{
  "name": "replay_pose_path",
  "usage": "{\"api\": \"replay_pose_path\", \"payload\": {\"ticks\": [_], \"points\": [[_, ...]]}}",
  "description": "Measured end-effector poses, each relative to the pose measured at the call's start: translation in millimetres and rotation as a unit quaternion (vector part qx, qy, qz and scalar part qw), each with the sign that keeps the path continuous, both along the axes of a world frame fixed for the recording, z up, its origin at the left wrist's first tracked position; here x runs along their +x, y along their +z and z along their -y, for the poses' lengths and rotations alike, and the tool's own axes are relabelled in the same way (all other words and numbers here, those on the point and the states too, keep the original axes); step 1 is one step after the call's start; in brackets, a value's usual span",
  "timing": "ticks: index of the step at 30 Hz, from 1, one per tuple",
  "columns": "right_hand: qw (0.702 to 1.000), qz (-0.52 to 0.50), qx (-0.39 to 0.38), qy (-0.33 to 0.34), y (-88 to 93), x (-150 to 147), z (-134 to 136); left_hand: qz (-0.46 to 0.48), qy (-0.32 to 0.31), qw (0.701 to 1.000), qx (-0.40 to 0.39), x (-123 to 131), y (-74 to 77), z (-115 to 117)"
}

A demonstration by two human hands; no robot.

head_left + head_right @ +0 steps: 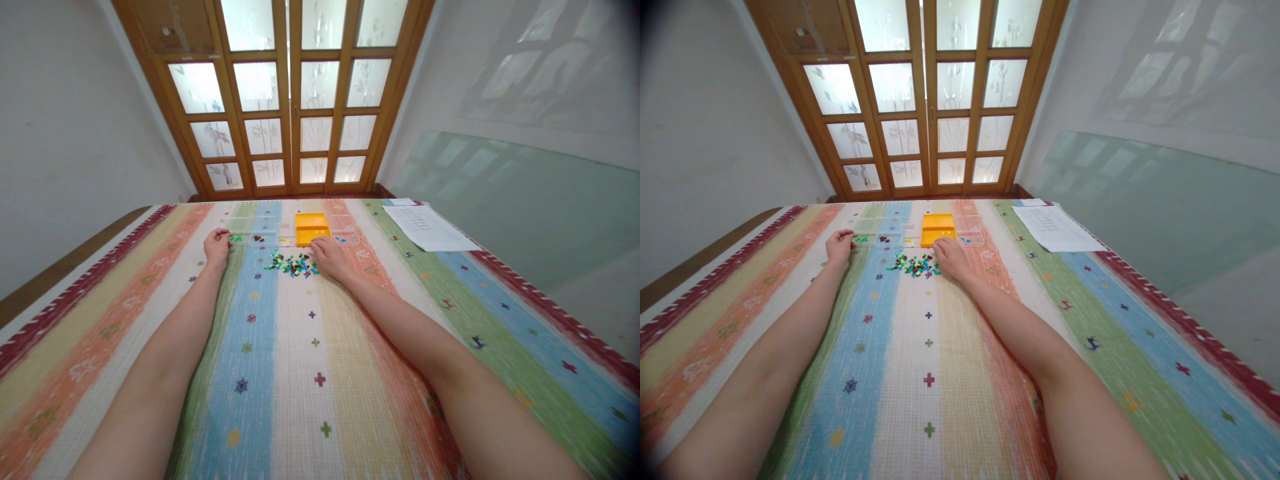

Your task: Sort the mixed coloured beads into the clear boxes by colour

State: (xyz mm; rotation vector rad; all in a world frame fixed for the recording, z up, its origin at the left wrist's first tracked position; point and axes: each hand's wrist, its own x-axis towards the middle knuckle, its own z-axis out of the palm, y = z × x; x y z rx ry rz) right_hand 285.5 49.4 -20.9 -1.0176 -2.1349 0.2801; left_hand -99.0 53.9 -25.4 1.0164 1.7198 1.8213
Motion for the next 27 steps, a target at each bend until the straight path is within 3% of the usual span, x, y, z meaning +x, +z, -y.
{"api": "replay_pose_path", "payload": {"ticks": [12,16,21,27], "points": [[1.0,0.001,-0.004,0.0,-2.4,-0.4,-2.4,-0.048,-0.037,0.998,-0.029,9.7,1.9,3.1],[1.0,-0.001,-0.003,-0.002,-3.4,-0.3,-2.4,-0.131,-0.037,0.99,-0.034,14.0,2.7,8.2],[1.0,-0.003,-0.001,0.001,-1.3,-0.3,-0.6,-0.309,-0.066,0.948,-0.05,26.6,7.5,14.8],[1.0,0.002,0.0,-0.002,-0.3,0.0,0.0,-0.448,-0.226,0.863,-0.052,59.6,13.4,24.0]]}}
